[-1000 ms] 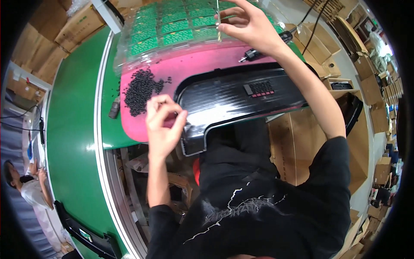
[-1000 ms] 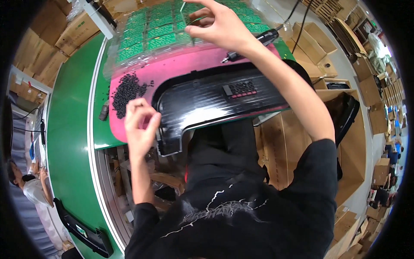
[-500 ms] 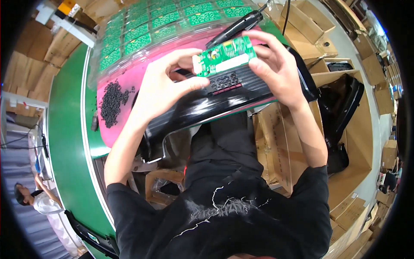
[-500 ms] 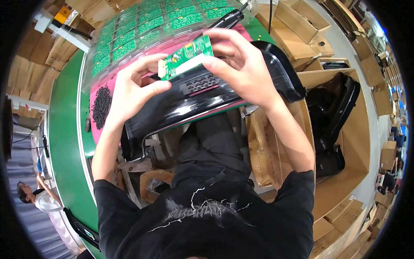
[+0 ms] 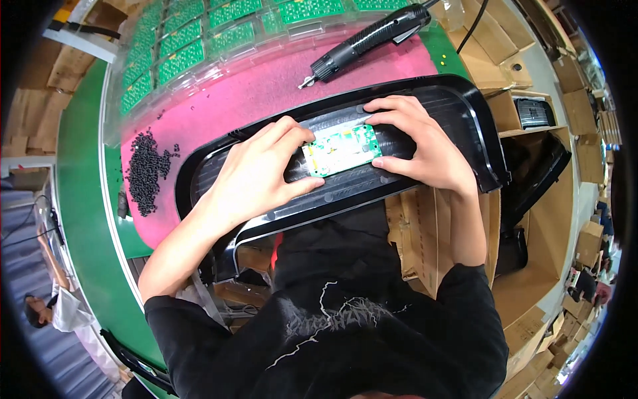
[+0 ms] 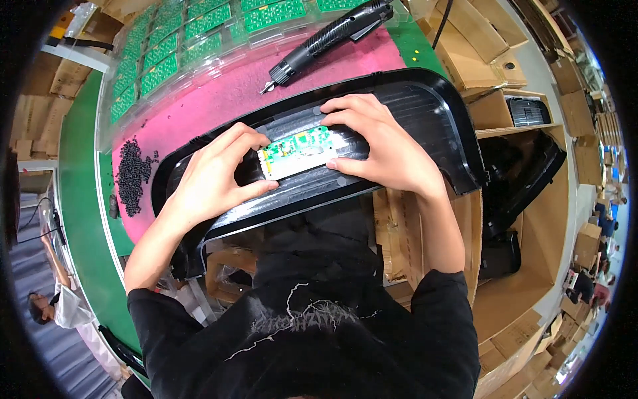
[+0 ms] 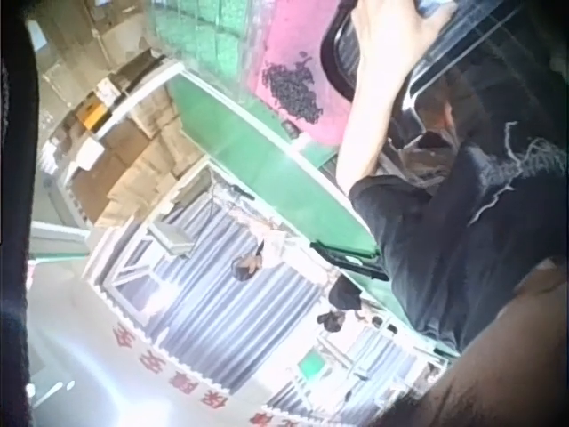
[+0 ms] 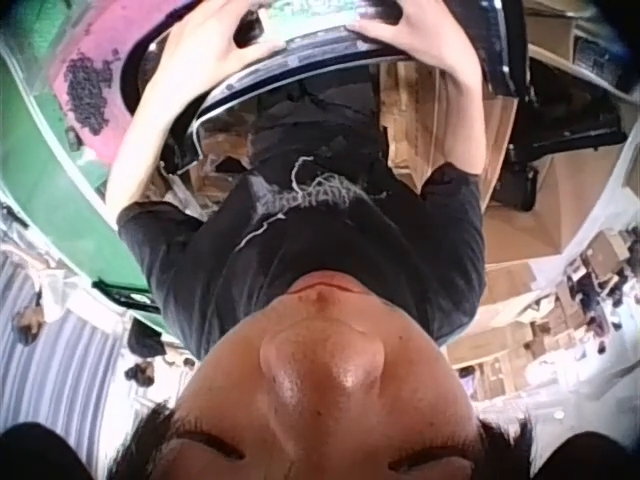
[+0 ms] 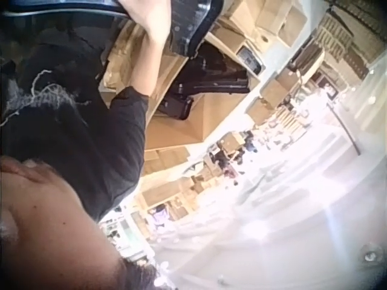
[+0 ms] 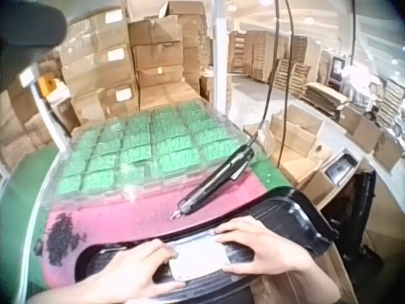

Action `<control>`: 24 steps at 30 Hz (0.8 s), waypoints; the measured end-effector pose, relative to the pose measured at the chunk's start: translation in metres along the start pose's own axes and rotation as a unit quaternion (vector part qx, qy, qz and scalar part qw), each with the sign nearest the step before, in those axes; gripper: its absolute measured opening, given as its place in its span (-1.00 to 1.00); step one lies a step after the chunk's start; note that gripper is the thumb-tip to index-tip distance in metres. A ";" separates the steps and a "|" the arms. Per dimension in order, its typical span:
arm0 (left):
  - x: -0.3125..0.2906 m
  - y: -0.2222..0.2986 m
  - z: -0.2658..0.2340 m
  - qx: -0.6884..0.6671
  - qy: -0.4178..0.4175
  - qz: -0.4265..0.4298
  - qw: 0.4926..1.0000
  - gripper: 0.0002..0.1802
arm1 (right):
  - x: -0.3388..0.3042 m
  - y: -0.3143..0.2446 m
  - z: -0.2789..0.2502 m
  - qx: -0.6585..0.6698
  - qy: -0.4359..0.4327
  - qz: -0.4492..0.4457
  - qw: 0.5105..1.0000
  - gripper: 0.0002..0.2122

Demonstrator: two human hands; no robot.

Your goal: Installing a circuit board into a plastic housing and securing it with an electric screwdriver.

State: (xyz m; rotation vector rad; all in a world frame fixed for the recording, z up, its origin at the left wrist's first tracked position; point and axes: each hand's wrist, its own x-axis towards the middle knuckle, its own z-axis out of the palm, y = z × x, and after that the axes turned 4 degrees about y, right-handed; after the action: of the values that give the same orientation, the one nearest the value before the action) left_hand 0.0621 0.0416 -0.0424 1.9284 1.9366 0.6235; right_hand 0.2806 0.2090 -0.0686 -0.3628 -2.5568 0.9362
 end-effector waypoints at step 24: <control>-0.009 -0.004 -0.005 0.008 0.010 0.038 0.999 -0.33 | 0.009 -0.016 -0.004 -0.045 -0.028 0.022 0.998 -0.47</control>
State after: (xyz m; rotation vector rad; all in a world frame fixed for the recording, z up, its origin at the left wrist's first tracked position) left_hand 0.0559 0.0321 -0.0408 2.0207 1.8921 0.6521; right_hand 0.2726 0.2024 -0.0528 -0.4247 -2.6591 0.8601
